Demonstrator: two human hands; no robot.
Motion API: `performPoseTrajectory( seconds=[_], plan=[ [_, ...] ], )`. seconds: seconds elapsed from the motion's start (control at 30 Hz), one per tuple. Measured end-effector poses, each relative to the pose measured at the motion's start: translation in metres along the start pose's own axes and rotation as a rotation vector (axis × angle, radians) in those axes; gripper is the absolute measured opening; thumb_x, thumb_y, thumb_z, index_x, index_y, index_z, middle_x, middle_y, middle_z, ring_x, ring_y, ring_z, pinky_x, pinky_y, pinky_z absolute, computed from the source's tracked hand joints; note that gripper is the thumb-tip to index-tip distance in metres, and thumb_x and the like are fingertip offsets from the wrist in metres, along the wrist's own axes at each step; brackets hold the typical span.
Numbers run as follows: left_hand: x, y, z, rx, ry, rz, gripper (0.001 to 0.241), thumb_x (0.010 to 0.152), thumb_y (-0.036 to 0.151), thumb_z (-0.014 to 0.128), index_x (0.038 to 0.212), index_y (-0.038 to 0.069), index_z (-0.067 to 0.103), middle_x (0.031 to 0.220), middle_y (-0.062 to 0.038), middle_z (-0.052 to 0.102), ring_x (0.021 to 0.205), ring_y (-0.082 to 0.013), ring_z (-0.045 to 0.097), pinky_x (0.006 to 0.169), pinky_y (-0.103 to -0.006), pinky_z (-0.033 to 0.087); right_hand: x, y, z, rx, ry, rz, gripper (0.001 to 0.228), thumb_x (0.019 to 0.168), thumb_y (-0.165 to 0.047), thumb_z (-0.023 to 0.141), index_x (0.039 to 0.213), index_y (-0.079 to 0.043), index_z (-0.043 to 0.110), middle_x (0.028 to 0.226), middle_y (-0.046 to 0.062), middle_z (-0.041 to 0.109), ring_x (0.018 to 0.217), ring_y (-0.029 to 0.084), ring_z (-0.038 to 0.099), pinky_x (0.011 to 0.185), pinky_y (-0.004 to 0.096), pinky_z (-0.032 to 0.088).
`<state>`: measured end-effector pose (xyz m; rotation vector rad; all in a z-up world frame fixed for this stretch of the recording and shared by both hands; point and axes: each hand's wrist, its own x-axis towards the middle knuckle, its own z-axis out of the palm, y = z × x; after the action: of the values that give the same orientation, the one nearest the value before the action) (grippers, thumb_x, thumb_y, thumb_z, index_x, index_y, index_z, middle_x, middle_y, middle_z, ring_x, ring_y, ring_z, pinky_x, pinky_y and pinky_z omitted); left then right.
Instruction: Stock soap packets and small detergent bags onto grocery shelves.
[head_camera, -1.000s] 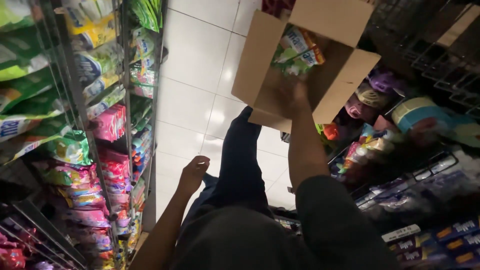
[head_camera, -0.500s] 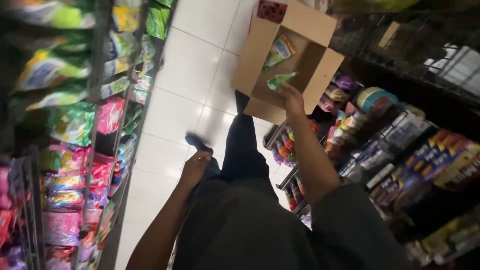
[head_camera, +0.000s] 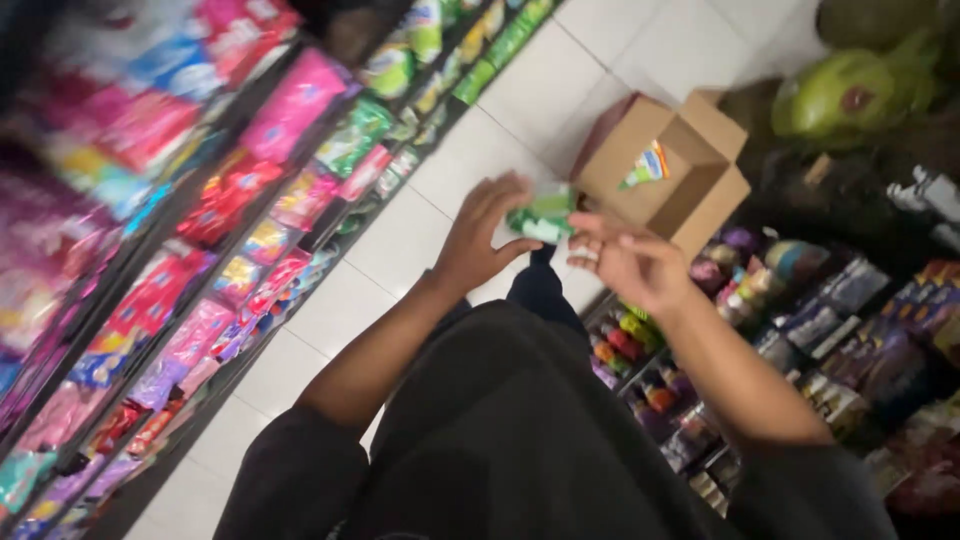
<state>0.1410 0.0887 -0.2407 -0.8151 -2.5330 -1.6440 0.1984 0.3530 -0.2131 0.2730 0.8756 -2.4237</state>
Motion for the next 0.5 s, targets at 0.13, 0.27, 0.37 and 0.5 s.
performPoseTrajectory(
  seconds=[0.13,0.27,0.37,0.5],
  plan=[
    [-0.042,0.012,-0.052,-0.049,0.023,0.058,0.046,0.085,0.02,0.083,0.126,0.007,0.064,0.125,-0.014,0.068,0.118,-0.0344,0.065,0.104,-0.0447,0.049,0.003,0.024,0.069,-0.194,-0.051,0.015,0.057,0.092,-0.026,0.071,0.137,0.005,0.058,0.121,0.012,0.067,0.11,0.025,0.061,0.101,0.042,0.046],
    [-0.071,0.025,-0.09,-0.246,0.034,-0.12,0.03,0.094,0.009,0.077,0.121,0.006,0.065,0.111,-0.011,0.073,0.099,-0.028,0.075,0.086,-0.0351,0.058,0.023,0.034,0.131,-1.052,-0.008,-0.25,0.041,0.09,-0.012,0.079,0.128,0.001,0.07,0.1,0.009,0.065,0.089,0.02,0.06,0.081,0.034,0.05],
    [-0.073,0.039,-0.104,-0.283,0.109,-0.125,0.032,0.091,0.006,0.076,0.121,0.003,0.064,0.11,-0.014,0.074,0.097,-0.0251,0.075,0.085,-0.0335,0.059,0.035,0.03,0.17,-1.417,-0.067,-0.49,0.038,0.08,-0.006,0.085,0.116,-0.001,0.075,0.1,0.009,0.065,0.083,0.019,0.061,0.071,0.031,0.051],
    [-0.07,0.049,-0.099,-0.524,0.281,-0.247,0.036,0.089,0.005,0.078,0.118,0.005,0.055,0.106,-0.013,0.077,0.101,-0.0199,0.076,0.087,-0.0314,0.059,0.049,0.009,0.176,-1.429,-0.255,-0.614,0.033,0.078,-0.003,0.085,0.11,0.001,0.075,0.098,0.01,0.069,0.084,0.019,0.066,0.071,0.033,0.053]
  ],
)
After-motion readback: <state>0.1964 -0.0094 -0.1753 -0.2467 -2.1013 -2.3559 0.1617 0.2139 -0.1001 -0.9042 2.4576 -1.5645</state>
